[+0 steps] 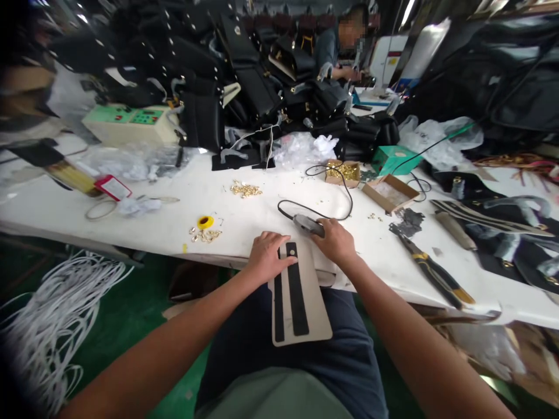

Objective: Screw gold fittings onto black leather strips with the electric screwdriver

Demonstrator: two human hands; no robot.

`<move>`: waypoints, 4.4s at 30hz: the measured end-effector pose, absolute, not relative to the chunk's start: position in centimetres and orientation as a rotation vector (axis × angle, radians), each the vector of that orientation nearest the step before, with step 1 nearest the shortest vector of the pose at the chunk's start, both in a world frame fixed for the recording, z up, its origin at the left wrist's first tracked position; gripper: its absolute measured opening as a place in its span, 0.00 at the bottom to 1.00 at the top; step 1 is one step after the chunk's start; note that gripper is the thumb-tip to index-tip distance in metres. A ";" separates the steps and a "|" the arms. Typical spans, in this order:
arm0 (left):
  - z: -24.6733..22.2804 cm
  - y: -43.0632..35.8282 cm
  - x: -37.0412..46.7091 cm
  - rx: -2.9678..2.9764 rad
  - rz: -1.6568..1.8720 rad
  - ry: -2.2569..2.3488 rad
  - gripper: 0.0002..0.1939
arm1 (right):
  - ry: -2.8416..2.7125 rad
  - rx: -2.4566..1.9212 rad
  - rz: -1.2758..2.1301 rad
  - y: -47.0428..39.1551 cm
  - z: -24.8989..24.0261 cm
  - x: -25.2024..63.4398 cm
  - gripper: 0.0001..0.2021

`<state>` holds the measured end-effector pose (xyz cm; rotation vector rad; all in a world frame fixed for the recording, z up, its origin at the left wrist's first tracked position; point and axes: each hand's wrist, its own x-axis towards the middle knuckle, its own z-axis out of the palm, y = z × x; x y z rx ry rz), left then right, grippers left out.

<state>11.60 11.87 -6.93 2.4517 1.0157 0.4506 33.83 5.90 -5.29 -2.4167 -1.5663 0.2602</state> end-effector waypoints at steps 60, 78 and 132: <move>-7.6 3.7 -7.5 0.826 1.099 1.342 0.28 | -2.204 -1.799 0.429 19.6 -7.4 12.5 0.15; -5.8 2.5 -6.0 0.749 1.106 1.310 0.27 | -2.356 -1.843 0.321 19.3 -6.2 12.3 0.17; -0.4 -0.5 2.9 1.845 0.972 1.327 0.13 | -1.502 -1.300 0.497 -1.6 -1.6 19.4 0.06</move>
